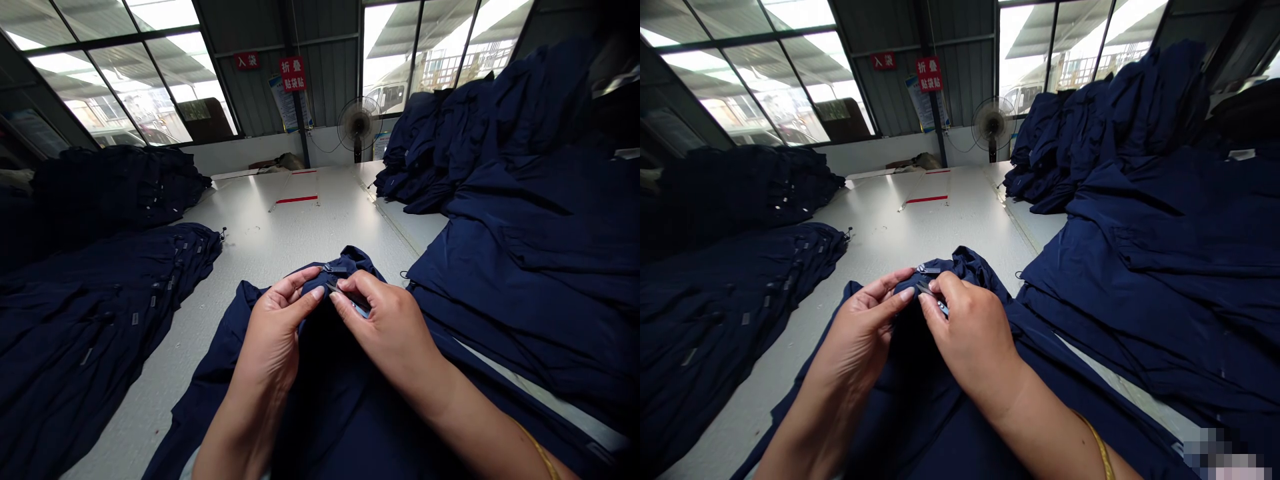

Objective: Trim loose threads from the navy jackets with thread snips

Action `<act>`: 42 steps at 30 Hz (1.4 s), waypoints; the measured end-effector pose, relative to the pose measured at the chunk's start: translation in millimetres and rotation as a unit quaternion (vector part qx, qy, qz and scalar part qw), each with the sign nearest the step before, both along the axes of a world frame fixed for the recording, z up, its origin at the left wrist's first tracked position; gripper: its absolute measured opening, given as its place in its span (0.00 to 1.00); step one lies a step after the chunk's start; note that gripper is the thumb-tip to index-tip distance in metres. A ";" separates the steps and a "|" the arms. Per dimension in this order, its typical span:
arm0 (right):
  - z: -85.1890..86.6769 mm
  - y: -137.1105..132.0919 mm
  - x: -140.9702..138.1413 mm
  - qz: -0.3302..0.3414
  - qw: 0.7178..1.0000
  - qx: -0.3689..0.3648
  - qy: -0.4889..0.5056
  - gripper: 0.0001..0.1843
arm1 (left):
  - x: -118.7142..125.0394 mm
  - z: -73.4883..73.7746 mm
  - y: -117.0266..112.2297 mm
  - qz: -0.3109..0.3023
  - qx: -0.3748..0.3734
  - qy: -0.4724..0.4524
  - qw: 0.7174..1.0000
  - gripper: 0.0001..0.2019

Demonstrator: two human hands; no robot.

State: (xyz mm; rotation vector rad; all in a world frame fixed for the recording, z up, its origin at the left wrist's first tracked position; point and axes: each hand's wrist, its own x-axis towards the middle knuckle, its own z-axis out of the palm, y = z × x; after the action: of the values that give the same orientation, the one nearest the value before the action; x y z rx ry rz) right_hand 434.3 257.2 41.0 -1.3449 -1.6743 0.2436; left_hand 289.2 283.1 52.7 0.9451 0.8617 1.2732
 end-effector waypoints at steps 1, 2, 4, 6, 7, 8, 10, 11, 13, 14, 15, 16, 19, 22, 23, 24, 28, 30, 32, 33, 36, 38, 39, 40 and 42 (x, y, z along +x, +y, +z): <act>0.2 0.1 -0.1 -0.001 1.000 0.001 -0.004 0.03 | 0.4 -0.4 -0.3 0.001 0.001 0.003 1.000 0.17; 0.4 0.1 -0.1 -0.003 1.000 0.003 -0.008 0.04 | 0.8 -0.8 -0.6 0.002 0.003 0.005 1.000 0.17; 0.8 -0.1 -0.1 -0.006 1.000 0.007 -0.016 0.04 | 1.4 -1.6 -1.1 0.000 0.003 0.010 1.000 0.17; 0.8 -0.4 0.0 -0.008 1.000 0.014 -0.026 0.04 | 1.6 -2.2 -1.4 -0.002 0.001 0.012 1.000 0.17; 0.6 -0.6 0.2 -0.009 0.999 0.018 -0.032 0.03 | 1.5 -2.4 -1.5 -0.002 0.000 0.012 1.000 0.17; 0.4 -0.7 0.3 -0.009 0.999 0.022 -0.038 0.03 | 1.4 -2.6 -1.6 -0.002 -0.001 0.012 1.000 0.17; -0.3 -0.9 0.6 -0.009 0.998 0.030 -0.052 0.04 | 0.9 -2.9 -1.6 0.000 -0.002 0.012 1.000 0.17; -0.7 -0.9 0.8 -0.009 0.998 0.033 -0.059 0.04 | 0.6 -3.0 -1.6 0.000 -0.004 0.012 1.000 0.17; -1.1 -0.7 1.1 -0.007 0.997 0.039 -0.071 0.04 | 0.1 -3.0 -1.2 0.000 -0.008 0.011 1.000 0.17; -1.2 -0.5 1.3 -0.006 0.996 0.041 -0.075 0.04 | -0.1 -2.9 -0.9 0.000 -0.010 0.011 1.000 0.17; -1.2 -0.3 1.4 -0.004 0.996 0.043 -0.077 0.04 | -0.1 -2.7 -0.5 0.000 -0.011 0.011 1.000 0.17; -1.2 0.0 1.5 -0.003 0.996 0.046 -0.078 0.04 | -0.1 -2.5 -0.1 -0.001 -0.012 0.010 1.000 0.17; -0.9 0.5 1.8 -0.001 0.996 0.047 -0.080 0.04 | 0.4 -2.0 0.7 -0.004 -0.017 0.006 1.000 0.17; -0.4 0.3 2.2 -0.001 0.996 0.038 -0.085 0.04 | 0.4 -2.6 0.7 -0.003 -0.019 0.009 1.000 0.17; -0.1 0.1 2.4 -0.001 0.996 0.034 -0.088 0.04 | 0.3 -2.9 0.6 -0.003 -0.018 0.011 1.000 0.18; 0.1 0.1 2.6 0.000 0.995 0.031 -0.090 0.05 | 0.2 -3.3 0.5 -0.003 -0.018 0.012 1.000 0.17; 1.3 -0.1 3.3 0.001 0.995 0.026 -0.097 0.06 | 0.2 -3.4 0.8 -0.004 -0.017 0.017 1.000 0.17; 1.9 -0.5 3.5 -0.001 0.994 0.026 -0.103 0.06 | 0.5 -2.6 0.7 -0.006 -0.017 0.019 1.000 0.17; 2.3 -1.2 3.4 -0.004 0.994 0.025 -0.110 0.07 | 1.0 -1.9 0.4 -0.008 -0.016 0.018 1.000 0.16; 2.4 -1.5 3.3 -0.005 0.993 0.023 -0.113 0.07 | 1.2 -1.9 0.1 -0.008 -0.015 0.017 1.000 0.16; 2.2 -1.8 2.8 -0.008 0.993 0.016 -0.116 0.05 | 1.9 -2.6 -0.4 -0.003 -0.012 0.017 1.000 0.16; 2.0 -1.3 2.6 -0.011 0.993 0.015 -0.116 0.05 | 2.1 -3.4 -0.3 -0.001 -0.011 0.018 1.000 0.17; 1.9 -1.0 2.5 -0.013 0.993 0.015 -0.116 0.04 | 2.2 -3.6 -0.3 0.000 -0.011 0.019 1.000 0.17; 1.8 -0.8 2.4 -0.016 0.993 0.017 -0.116 0.04 | 2.2 -3.7 -0.2 0.001 -0.011 0.019 1.000 0.17; 1.6 -0.5 2.3 -0.019 0.993 0.019 -0.116 0.04 | 2.2 -3.4 -0.2 0.003 -0.011 0.023 1.000 0.17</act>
State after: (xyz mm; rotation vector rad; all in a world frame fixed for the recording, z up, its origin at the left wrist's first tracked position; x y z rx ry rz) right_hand 436.6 256.7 42.6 -1.4185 -1.8316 0.0330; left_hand 291.5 282.9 49.4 0.9582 0.9128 1.2491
